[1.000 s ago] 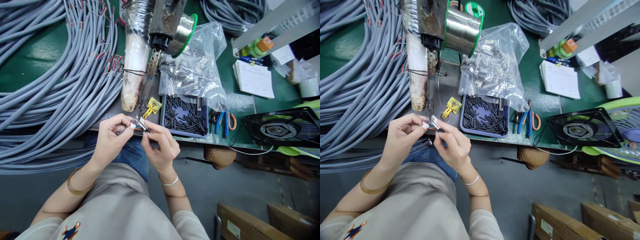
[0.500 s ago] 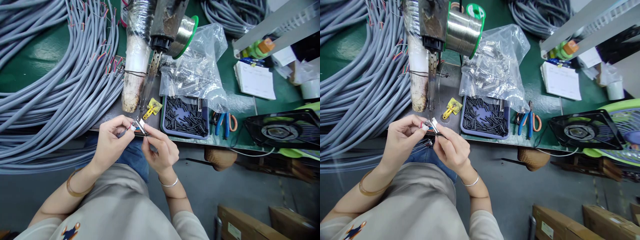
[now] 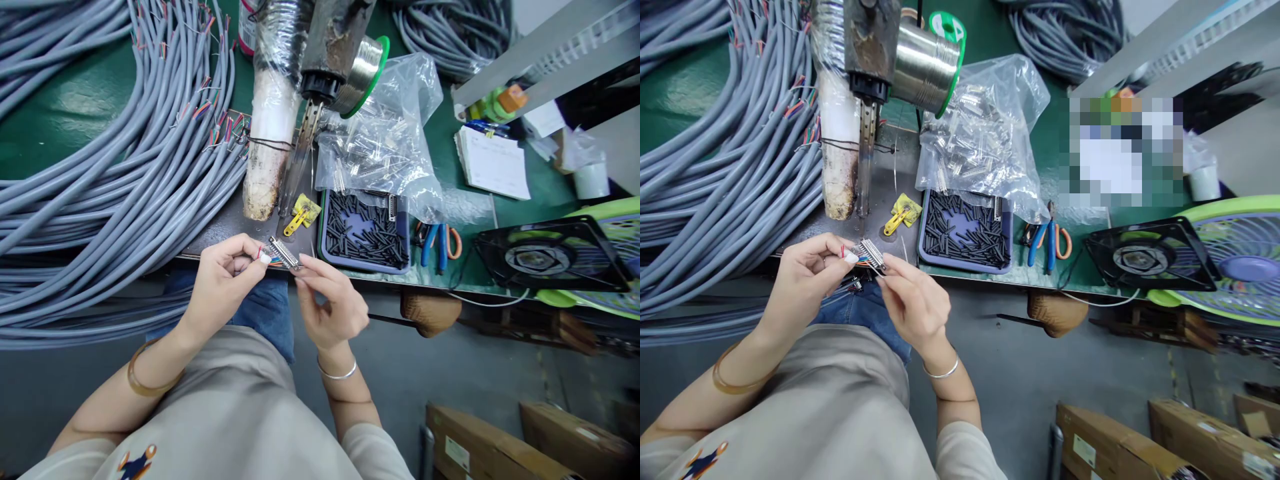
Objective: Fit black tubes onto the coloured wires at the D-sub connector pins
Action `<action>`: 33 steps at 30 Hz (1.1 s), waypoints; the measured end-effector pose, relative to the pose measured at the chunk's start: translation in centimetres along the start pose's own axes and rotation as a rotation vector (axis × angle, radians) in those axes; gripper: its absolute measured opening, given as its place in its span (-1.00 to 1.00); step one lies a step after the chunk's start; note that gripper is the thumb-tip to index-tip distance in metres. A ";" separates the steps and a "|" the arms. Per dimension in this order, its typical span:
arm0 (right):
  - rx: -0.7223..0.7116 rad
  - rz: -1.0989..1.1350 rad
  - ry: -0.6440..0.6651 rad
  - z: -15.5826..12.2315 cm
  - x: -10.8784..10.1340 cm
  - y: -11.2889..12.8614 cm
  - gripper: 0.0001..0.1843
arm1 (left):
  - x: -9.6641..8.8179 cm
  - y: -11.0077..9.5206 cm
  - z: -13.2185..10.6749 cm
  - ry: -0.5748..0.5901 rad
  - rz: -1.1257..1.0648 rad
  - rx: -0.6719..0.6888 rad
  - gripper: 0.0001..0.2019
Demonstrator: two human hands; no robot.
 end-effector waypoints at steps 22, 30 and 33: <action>0.184 0.183 0.055 1.5 1.9 -1.6 -0.85 | -0.5 0.0 -0.1 -0.079 -0.024 0.024 -0.86; 0.168 0.196 0.065 1.8 1.9 -1.5 -0.84 | -0.5 -0.6 0.1 -0.102 0.011 0.063 -0.86; 0.176 0.206 0.056 2.0 1.8 -1.5 -0.82 | -0.4 -1.1 0.1 -0.107 0.019 0.086 -0.86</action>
Point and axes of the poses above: each hand's wrist, its own z-axis towards the middle knuckle, its own x-axis out of the palm, y = z × x, the point moved 8 cm from there along z, towards the middle knuckle
